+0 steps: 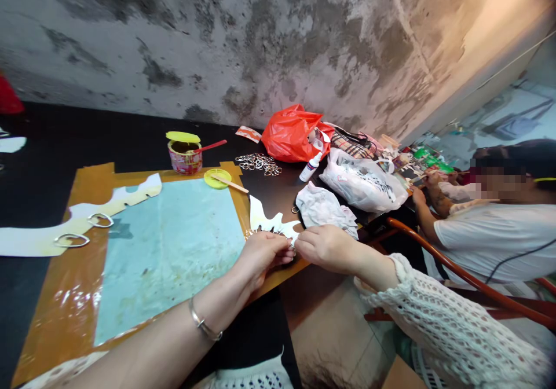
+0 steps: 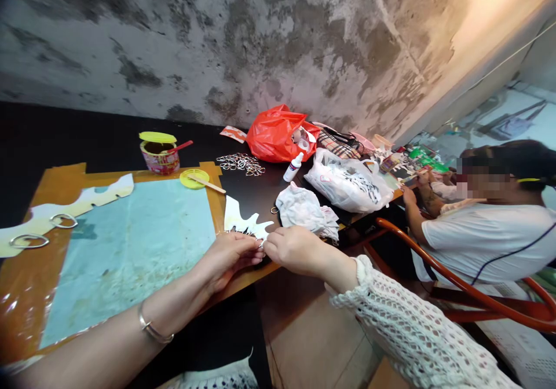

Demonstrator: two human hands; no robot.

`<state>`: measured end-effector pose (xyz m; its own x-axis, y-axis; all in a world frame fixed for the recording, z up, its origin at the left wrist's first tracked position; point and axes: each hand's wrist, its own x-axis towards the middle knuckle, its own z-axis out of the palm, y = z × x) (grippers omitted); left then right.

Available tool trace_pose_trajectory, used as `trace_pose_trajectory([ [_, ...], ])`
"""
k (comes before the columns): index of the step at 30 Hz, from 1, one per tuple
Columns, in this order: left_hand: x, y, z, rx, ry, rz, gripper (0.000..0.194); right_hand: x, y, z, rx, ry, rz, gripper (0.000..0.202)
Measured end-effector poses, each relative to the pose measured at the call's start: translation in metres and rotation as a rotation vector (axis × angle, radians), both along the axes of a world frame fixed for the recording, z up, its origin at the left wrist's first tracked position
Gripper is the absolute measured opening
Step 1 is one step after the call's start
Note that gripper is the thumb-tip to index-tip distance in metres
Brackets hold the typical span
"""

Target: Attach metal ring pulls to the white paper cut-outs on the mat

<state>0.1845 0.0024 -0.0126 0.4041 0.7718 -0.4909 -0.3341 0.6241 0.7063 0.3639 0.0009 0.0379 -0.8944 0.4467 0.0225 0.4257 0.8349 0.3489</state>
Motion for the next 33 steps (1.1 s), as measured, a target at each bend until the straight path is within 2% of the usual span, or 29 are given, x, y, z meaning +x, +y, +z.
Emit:
trace_pose_trajectory([
  [7,0.0,0.0,-0.004,-0.033,-0.068,-0.009,0.013,0.002,-0.006,-0.002,0.024,-0.038,-0.018,0.018],
  [14,0.002,-0.002,-0.006,-0.015,-0.068,0.0,0.021,0.002,-0.013,-0.006,0.042,-0.072,-0.034,0.018],
  [17,0.002,-0.003,-0.008,-0.001,-0.049,0.02,0.023,0.002,-0.013,-0.005,0.005,-0.027,-0.06,0.018],
  [20,0.001,-0.002,-0.007,0.032,-0.019,0.032,0.024,0.005,-0.014,-0.002,-0.097,0.12,-0.087,0.022],
  [22,0.001,-0.002,-0.007,0.065,0.004,0.041,0.026,0.006,-0.017,-0.004,-0.184,0.3,-0.13,0.025],
  [24,0.001,-0.001,-0.007,0.1,0.026,0.059,0.027,0.007,-0.023,-0.013,-0.232,0.577,-0.247,0.029],
  [27,0.001,0.0,-0.009,0.144,0.055,0.086,0.028,0.002,-0.033,-0.038,-0.264,1.202,-0.607,0.05],
  [28,0.001,0.0,-0.01,0.157,0.062,0.092,0.029,-0.002,-0.036,-0.047,-0.351,1.432,-0.726,0.06],
  [30,0.002,0.0,-0.011,0.183,0.071,0.102,0.029,-0.012,-0.041,-0.062,-0.692,1.798,-0.87,0.07],
  [31,0.002,-0.001,-0.011,0.195,0.074,0.107,0.029,-0.019,-0.042,-0.066,-0.876,1.948,-0.9,0.069],
  [33,0.001,-0.003,-0.01,0.22,0.072,0.109,0.03,-0.033,-0.044,-0.07,-1.214,2.142,-0.874,0.058],
])
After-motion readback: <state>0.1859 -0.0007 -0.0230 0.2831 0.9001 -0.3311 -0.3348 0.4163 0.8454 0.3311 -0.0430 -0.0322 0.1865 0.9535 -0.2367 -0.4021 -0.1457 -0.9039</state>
